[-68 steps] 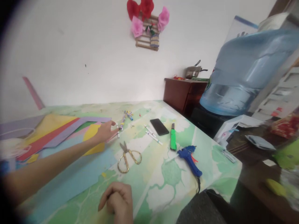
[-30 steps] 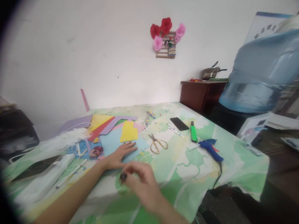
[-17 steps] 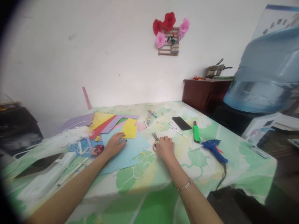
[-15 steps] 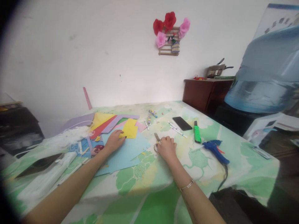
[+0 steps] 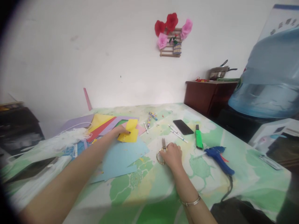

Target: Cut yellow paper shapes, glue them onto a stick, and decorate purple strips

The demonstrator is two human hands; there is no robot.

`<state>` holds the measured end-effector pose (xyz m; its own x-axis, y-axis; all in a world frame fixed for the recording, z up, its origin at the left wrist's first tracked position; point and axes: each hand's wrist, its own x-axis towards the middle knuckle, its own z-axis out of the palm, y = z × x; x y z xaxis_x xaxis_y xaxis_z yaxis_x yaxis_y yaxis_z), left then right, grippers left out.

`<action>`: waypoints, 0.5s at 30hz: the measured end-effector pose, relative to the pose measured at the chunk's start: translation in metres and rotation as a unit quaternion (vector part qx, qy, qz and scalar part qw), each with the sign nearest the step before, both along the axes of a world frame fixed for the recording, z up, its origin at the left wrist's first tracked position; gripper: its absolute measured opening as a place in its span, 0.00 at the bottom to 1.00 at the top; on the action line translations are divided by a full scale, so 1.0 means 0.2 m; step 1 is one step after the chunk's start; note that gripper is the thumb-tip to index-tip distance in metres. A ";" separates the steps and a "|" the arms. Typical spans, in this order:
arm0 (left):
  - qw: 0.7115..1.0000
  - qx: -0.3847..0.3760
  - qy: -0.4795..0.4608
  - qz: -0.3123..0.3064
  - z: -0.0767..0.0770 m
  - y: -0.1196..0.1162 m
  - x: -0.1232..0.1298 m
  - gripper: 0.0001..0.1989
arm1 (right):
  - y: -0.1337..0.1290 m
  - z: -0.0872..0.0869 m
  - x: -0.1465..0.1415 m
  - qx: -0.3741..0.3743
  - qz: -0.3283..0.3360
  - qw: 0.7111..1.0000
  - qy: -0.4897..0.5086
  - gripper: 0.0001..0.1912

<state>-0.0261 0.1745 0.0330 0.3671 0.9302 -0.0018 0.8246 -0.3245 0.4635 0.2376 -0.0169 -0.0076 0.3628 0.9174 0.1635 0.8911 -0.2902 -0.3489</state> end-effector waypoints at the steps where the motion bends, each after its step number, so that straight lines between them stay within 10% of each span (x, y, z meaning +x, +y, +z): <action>1: 1.000 -0.016 0.005 0.005 0.02 -0.02 -0.02 0.16 | 0.00 0.00 0.00 -0.002 0.000 1.000 0.000 0.16; 15: 0.983 0.146 0.103 0.026 0.34 -0.14 -0.20 0.16 | 0.00 -0.01 0.01 0.002 -0.001 1.000 0.017 0.17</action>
